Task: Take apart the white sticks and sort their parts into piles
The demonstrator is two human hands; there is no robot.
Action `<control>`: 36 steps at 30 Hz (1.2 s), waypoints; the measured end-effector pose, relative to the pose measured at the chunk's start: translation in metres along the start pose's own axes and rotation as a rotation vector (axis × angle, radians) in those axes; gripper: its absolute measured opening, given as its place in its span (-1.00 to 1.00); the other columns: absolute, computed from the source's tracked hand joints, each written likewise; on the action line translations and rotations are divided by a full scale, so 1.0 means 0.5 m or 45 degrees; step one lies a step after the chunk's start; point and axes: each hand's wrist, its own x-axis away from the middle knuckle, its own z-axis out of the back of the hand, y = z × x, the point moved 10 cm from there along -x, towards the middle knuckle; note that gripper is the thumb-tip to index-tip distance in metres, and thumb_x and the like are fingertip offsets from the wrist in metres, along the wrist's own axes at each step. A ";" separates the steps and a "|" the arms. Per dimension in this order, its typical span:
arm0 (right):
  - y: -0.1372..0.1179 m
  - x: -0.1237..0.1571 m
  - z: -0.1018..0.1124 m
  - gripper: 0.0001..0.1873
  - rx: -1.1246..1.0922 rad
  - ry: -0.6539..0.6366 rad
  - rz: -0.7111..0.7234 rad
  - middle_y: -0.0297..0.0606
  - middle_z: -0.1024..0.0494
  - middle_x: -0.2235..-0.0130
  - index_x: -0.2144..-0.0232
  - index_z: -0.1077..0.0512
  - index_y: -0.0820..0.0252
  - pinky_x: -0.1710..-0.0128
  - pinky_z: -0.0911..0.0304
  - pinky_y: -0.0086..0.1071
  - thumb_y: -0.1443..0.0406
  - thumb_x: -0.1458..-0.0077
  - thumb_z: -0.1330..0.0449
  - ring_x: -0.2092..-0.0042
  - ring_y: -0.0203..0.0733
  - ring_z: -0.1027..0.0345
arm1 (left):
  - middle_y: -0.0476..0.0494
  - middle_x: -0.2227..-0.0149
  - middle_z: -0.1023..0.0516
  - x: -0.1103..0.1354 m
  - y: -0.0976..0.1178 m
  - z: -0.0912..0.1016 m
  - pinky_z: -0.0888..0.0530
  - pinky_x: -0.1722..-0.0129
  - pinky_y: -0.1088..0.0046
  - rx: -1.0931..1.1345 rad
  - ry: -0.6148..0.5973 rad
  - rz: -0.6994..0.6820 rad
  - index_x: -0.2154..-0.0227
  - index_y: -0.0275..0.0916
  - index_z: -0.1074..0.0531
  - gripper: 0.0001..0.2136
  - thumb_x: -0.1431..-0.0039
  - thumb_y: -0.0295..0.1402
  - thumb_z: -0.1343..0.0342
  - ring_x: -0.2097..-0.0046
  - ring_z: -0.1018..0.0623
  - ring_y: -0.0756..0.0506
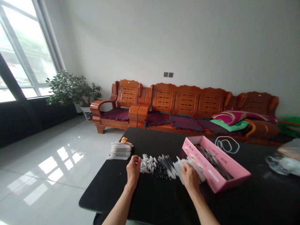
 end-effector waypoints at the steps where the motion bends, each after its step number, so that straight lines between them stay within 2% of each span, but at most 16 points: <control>1: 0.022 -0.012 0.003 -0.65 0.103 0.026 0.016 -0.02 -0.58 0.28 0.22 -0.49 0.24 0.33 -0.16 -0.31 0.32 -0.09 0.06 0.31 -0.04 -0.44 | -0.01 0.49 -0.49 0.004 -0.001 -0.001 -0.29 0.43 0.49 -0.060 0.003 -0.025 0.34 -0.17 -0.45 -0.84 -0.05 -0.24 -0.11 0.52 -0.42 -0.03; 6: 0.092 -0.045 -0.013 -0.66 0.416 0.065 0.135 0.01 -0.55 0.38 0.32 -0.51 0.34 0.26 -0.15 -0.28 0.41 -0.05 0.07 0.29 -0.02 -0.41 | -0.03 0.43 -0.48 0.007 0.003 -0.010 -0.29 0.38 0.49 -0.258 -0.012 -0.140 0.31 -0.18 -0.43 -0.83 -0.12 -0.23 -0.05 0.48 -0.43 -0.03; 10: 0.096 -0.049 -0.025 -0.64 0.490 0.072 0.210 0.01 -0.53 0.41 0.37 -0.51 0.37 0.22 -0.14 -0.26 0.43 -0.08 0.10 0.29 -0.03 -0.38 | -0.04 0.42 -0.48 0.006 -0.001 -0.017 -0.29 0.39 0.49 -0.328 -0.035 -0.148 0.30 -0.19 -0.45 -0.84 -0.13 -0.25 -0.06 0.45 -0.45 -0.04; 14: 0.065 -0.038 -0.001 -0.67 0.459 0.160 0.230 -0.03 -0.49 0.41 0.34 -0.49 0.32 0.23 -0.11 -0.24 0.40 -0.11 0.09 0.30 -0.03 -0.33 | -0.07 0.36 -0.48 0.006 -0.003 -0.021 -0.30 0.37 0.48 -0.371 -0.055 -0.141 0.30 -0.19 -0.48 -0.84 -0.12 -0.26 -0.09 0.39 -0.47 -0.06; 17: 0.013 -0.009 0.007 -0.69 0.295 0.229 0.277 -0.08 -0.48 0.38 0.25 -0.46 0.28 0.26 -0.13 -0.27 0.37 -0.14 0.08 0.30 -0.06 -0.31 | -0.09 0.28 -0.48 0.005 -0.009 -0.021 -0.32 0.36 0.47 -0.383 -0.062 -0.101 0.26 -0.20 -0.49 -0.82 -0.11 -0.28 -0.11 0.38 -0.48 -0.06; 21: -0.068 0.045 -0.019 -0.69 0.019 0.236 0.373 -0.10 -0.47 0.37 0.21 -0.44 0.27 0.23 -0.16 -0.28 0.37 -0.18 0.09 0.27 -0.08 -0.31 | -0.11 0.26 -0.47 0.003 -0.012 -0.024 -0.33 0.34 0.46 -0.338 -0.084 -0.081 0.25 -0.19 -0.51 -0.83 -0.09 -0.35 -0.11 0.39 -0.46 -0.05; 24: -0.104 0.073 -0.042 -0.69 -0.113 0.219 0.409 -0.10 -0.47 0.36 0.18 -0.43 0.28 0.20 -0.18 -0.26 0.37 -0.21 0.09 0.26 -0.08 -0.31 | -0.09 0.29 -0.46 0.000 -0.006 -0.027 -0.33 0.35 0.46 -0.222 -0.112 -0.106 0.25 -0.18 -0.53 -0.82 -0.07 -0.38 -0.12 0.43 -0.44 -0.02; 27: -0.113 0.084 -0.048 -0.68 -0.211 0.230 0.421 -0.08 -0.46 0.34 0.16 -0.42 0.26 0.19 -0.19 -0.23 0.36 -0.22 0.11 0.25 -0.07 -0.33 | -0.08 0.31 -0.47 -0.001 0.002 -0.025 -0.33 0.37 0.47 -0.130 -0.099 -0.140 0.26 -0.17 -0.54 -0.81 -0.05 -0.40 -0.13 0.48 -0.40 0.00; 31: -0.114 0.087 -0.046 -0.67 -0.240 0.238 0.442 -0.07 -0.47 0.33 0.14 -0.41 0.23 0.18 -0.21 -0.19 0.33 -0.24 0.12 0.25 -0.05 -0.33 | -0.09 0.28 -0.48 0.000 0.006 -0.003 -0.34 0.36 0.46 -0.124 0.004 -0.159 0.22 -0.17 -0.52 -0.81 -0.09 -0.38 -0.10 0.49 -0.40 0.00; 36: -0.118 0.089 -0.049 -0.69 -0.204 0.224 0.469 -0.07 -0.48 0.34 0.13 -0.40 0.25 0.17 -0.21 -0.18 0.35 -0.23 0.10 0.26 -0.06 -0.33 | -0.15 0.21 -0.48 -0.023 -0.019 0.055 -0.38 0.24 0.44 -0.286 0.136 -0.102 0.20 -0.20 -0.49 -0.79 -0.15 -0.45 0.00 0.27 -0.50 -0.09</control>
